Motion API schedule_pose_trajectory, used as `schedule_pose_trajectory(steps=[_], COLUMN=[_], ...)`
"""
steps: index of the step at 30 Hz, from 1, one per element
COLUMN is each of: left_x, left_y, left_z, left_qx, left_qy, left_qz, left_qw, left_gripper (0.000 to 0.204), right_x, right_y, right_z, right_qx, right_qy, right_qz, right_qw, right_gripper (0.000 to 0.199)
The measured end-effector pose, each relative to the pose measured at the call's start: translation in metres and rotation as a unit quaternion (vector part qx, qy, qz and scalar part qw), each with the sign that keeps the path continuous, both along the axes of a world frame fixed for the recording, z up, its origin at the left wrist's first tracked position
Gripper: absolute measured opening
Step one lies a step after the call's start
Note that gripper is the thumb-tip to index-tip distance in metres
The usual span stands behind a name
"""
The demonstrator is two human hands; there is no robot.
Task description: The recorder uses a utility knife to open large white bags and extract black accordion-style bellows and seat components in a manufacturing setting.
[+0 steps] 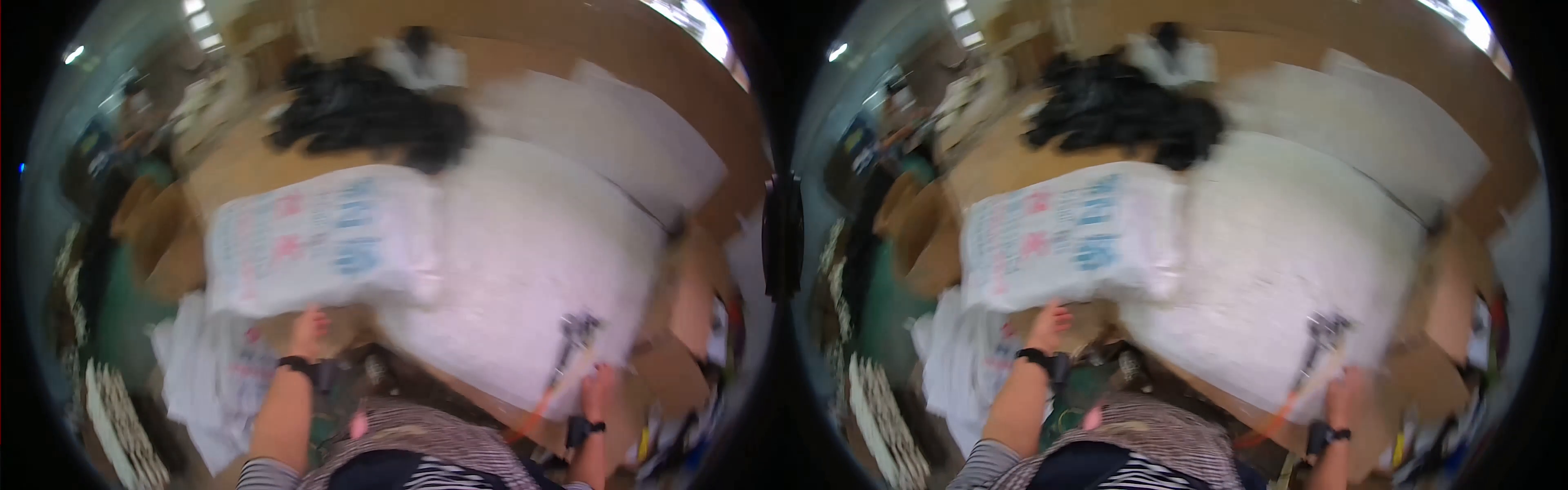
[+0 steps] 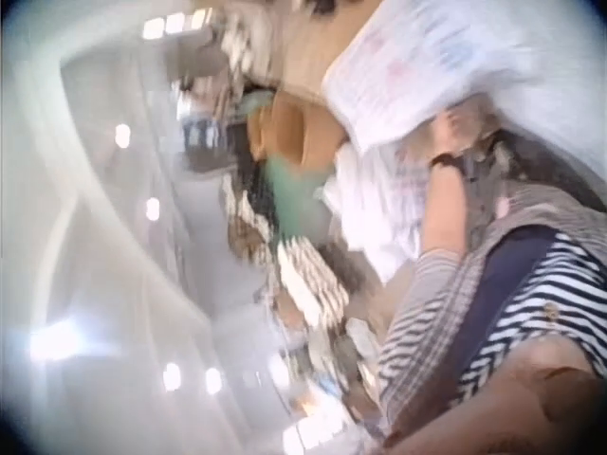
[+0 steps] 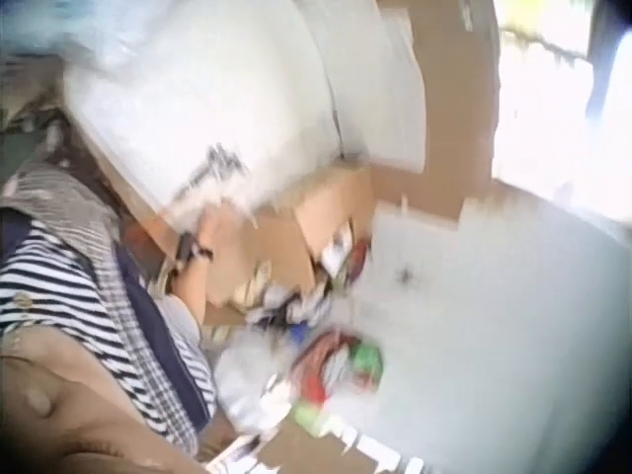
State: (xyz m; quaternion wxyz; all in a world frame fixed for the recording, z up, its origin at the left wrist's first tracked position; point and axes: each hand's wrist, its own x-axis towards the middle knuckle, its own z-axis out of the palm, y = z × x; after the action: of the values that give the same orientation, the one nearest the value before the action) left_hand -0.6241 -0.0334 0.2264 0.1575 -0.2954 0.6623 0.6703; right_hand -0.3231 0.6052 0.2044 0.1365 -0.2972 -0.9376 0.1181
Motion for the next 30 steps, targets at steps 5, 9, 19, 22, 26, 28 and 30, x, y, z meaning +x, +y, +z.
schedule_pose_trajectory(steps=[5,9,19,22,26,28,30], left_x=[-0.041,-0.07,-0.056,-0.033,0.0,0.014,0.032], left_y=[0.047,0.11,0.161,0.178,0.157,0.129,0.111], left_z=[0.03,0.028,0.015,0.018,0.02,0.011,0.011], left_qx=[-0.019,-0.071,-0.188,-0.228,-0.288,-0.262,-0.199], left_qy=[-0.086,-0.092,0.09,0.067,0.054,0.029,-0.002], left_qz=[-0.013,-0.135,-0.247,-0.2,-0.239,-0.218,-0.165], left_qw=[0.996,0.984,0.946,0.95,0.926,0.94,0.966], left_gripper=[0.093,0.097,0.033,0.021,0.018,0.019,0.019], right_x=[0.038,0.107,-0.005,-0.054,-0.036,-0.022,0.004], right_y=[-0.019,0.001,0.037,0.019,0.044,0.06,0.081], right_z=[0.017,0.018,-0.093,-0.103,-0.103,-0.098,-0.091], right_qx=[-0.075,-0.078,-0.133,-0.138,-0.09,-0.061,-0.022], right_qy=[0.078,0.069,0.217,0.243,0.277,0.297,0.307], right_qz=[-0.106,-0.21,-0.064,0.045,0.067,0.064,0.047], right_qw=[0.988,0.972,0.965,0.959,0.954,0.951,0.95], right_gripper=[0.027,0.023,0.036,0.036,0.037,0.037,0.037])
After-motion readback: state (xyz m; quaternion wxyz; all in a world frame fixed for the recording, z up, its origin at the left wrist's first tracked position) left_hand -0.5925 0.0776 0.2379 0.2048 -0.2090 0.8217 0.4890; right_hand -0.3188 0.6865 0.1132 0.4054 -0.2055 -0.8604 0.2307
